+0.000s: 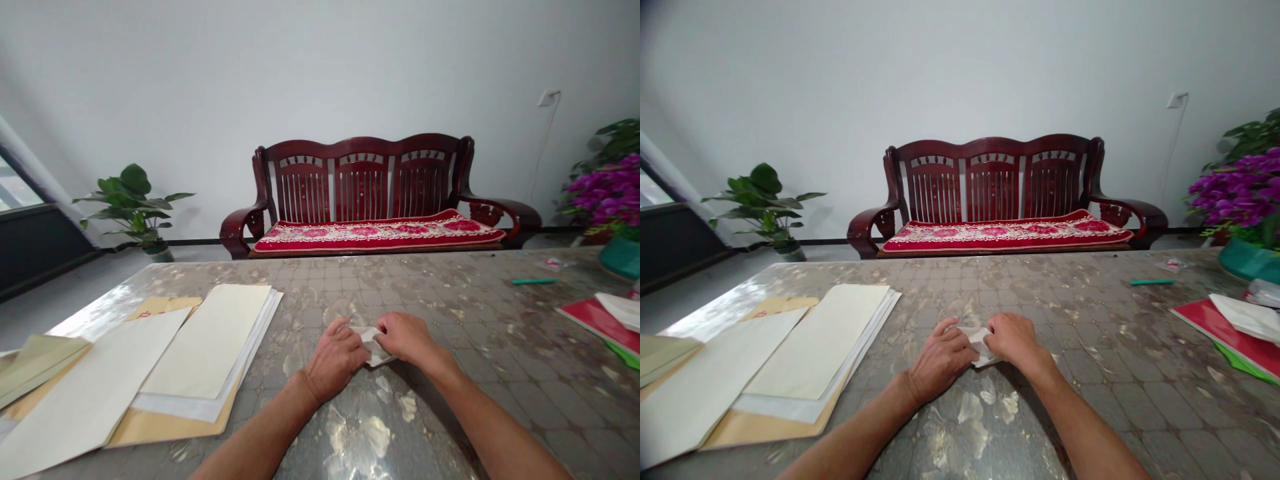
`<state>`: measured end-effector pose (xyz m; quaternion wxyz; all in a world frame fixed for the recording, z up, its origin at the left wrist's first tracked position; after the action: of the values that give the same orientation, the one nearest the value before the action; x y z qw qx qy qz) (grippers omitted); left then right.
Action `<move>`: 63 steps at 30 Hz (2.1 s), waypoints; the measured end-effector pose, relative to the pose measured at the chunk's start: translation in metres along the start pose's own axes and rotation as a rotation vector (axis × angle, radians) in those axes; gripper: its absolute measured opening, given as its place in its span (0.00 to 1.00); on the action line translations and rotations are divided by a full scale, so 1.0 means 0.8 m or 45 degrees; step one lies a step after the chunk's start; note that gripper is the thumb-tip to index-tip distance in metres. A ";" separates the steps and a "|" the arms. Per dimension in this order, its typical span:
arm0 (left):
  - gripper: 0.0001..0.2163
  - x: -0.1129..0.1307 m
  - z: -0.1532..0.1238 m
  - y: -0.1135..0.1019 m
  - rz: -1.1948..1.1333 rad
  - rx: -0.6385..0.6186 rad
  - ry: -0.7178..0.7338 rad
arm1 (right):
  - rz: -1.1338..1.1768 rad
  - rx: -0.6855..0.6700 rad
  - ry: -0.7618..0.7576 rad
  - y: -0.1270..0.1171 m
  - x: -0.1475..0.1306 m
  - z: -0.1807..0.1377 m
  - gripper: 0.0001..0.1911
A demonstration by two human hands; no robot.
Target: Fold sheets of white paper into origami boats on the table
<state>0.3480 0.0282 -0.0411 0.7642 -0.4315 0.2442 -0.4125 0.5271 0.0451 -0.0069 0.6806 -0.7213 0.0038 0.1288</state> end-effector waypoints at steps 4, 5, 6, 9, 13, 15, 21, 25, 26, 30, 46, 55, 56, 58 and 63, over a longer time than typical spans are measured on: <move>0.08 0.000 0.000 0.000 0.012 0.016 -0.004 | 0.243 -0.038 0.016 0.002 0.015 0.006 0.09; 0.08 0.000 0.000 0.000 0.019 0.030 -0.008 | 0.351 -0.032 -0.005 0.001 0.021 0.008 0.10; 0.08 0.000 0.000 0.000 0.027 0.047 -0.018 | 0.462 -0.029 -0.053 -0.001 0.027 0.009 0.11; 0.07 -0.002 0.000 -0.002 0.058 0.096 -0.072 | 0.711 -0.062 -0.283 -0.009 0.044 0.011 0.13; 0.07 -0.005 0.000 -0.005 0.084 0.133 -0.131 | 0.713 -0.030 -0.527 -0.023 0.053 0.007 0.15; 0.07 -0.006 0.000 -0.007 0.074 0.139 -0.149 | 0.631 -0.017 -0.573 -0.025 0.051 0.005 0.13; 0.12 -0.015 -0.008 -0.025 -0.230 0.211 -0.189 | 0.383 0.020 -0.501 -0.019 0.046 0.006 0.13; 0.14 -0.036 -0.016 -0.030 -0.536 0.421 -0.571 | 0.395 0.096 -0.466 -0.014 0.052 0.012 0.15; 0.14 -0.042 -0.017 -0.028 -0.610 0.448 -0.689 | 0.410 0.118 -0.462 -0.011 0.053 0.014 0.15; 0.15 -0.057 -0.014 -0.006 -0.921 0.333 -1.040 | 0.564 0.231 -0.502 0.001 0.052 0.023 0.17; 0.15 -0.027 0.025 0.015 -0.867 -0.065 -1.247 | 0.968 0.560 -0.524 0.029 0.026 0.028 0.23; 0.25 -0.062 0.012 0.006 -0.582 0.085 -1.496 | 0.601 0.502 -0.716 0.012 0.007 -0.032 0.32; 0.25 -0.065 0.011 0.005 -0.592 0.080 -1.508 | 0.525 0.473 -0.726 0.013 0.004 -0.035 0.32; 0.25 -0.068 0.010 0.006 -0.622 0.076 -1.523 | 0.382 0.461 -0.723 0.015 -0.001 -0.036 0.29; 0.23 -0.071 0.009 0.015 -0.741 0.159 -1.492 | 0.176 0.530 -0.694 0.024 -0.004 -0.025 0.09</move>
<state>0.3271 0.0826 -0.0466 0.6515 -0.5880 -0.3636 -0.3124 0.5238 0.0235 -0.0244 0.7787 -0.5042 -0.1029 0.3589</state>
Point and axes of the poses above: each hand's wrist, its own z-axis towards the middle knuckle, its own y-axis out of the palm, x = y × z, the point moved 2 cm from there along z, towards the middle knuckle, and after that the axes turned 3 degrees about -y, right-handed, at the moved point
